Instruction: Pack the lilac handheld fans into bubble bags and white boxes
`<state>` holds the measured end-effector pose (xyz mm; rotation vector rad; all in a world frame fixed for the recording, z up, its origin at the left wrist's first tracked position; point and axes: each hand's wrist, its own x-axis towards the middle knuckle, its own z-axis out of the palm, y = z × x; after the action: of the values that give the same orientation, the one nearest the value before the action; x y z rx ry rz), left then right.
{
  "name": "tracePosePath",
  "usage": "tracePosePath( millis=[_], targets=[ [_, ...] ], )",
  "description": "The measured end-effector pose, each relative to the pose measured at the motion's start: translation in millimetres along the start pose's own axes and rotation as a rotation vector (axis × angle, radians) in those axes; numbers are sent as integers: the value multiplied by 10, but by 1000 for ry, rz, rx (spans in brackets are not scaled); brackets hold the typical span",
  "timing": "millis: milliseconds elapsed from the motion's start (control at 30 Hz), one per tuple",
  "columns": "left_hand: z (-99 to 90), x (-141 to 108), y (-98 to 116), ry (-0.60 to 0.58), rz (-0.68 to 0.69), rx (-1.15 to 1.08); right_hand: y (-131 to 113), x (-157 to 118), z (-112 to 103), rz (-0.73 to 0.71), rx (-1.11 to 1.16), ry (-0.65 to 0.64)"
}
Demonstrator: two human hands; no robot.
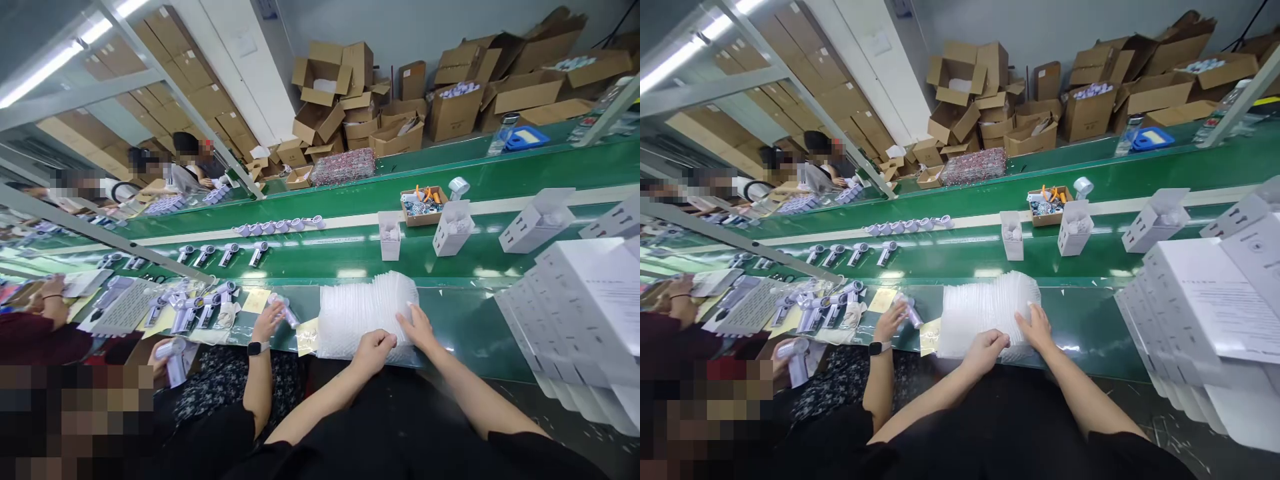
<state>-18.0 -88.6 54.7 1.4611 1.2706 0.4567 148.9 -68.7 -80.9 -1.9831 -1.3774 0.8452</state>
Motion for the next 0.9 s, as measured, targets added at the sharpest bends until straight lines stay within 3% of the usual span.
tracePosePath(
  millis=[133, 200, 267, 367, 467, 533, 700, 833, 900],
  targets=[
    [-60, -83, -120, -1, 37, 52, -23, -6, -33, -78, 40, -34],
    [-193, -91, -206, 96, 67, 64, -14, -17, -111, -85, 62, -43],
    [-441, -50, -311, 319, 43, 54, 5, -52, -208, -80, 86, -54],
    [-976, 85, -517, 797, -234, -43, 70, -131, -325, 8, 111, -79],
    [-1454, 241, -750, 1018, -471, -100, 127, -192, -357, 131, 121, -87],
    [-1616, 331, -878, 1043, -564, -130, 111, -231, -350, 122, 135, -51],
    [-1717, 442, -979, 970, -635, -245, -69, -455, -420, 46, 152, 129],
    [-1777, 459, -765, 901, -521, -380, -255, -876, -536, 48, 340, 181],
    [-1631, 429, -561, 831, -421, -441, -383, -1060, -567, 152, 605, 106]
  ],
)
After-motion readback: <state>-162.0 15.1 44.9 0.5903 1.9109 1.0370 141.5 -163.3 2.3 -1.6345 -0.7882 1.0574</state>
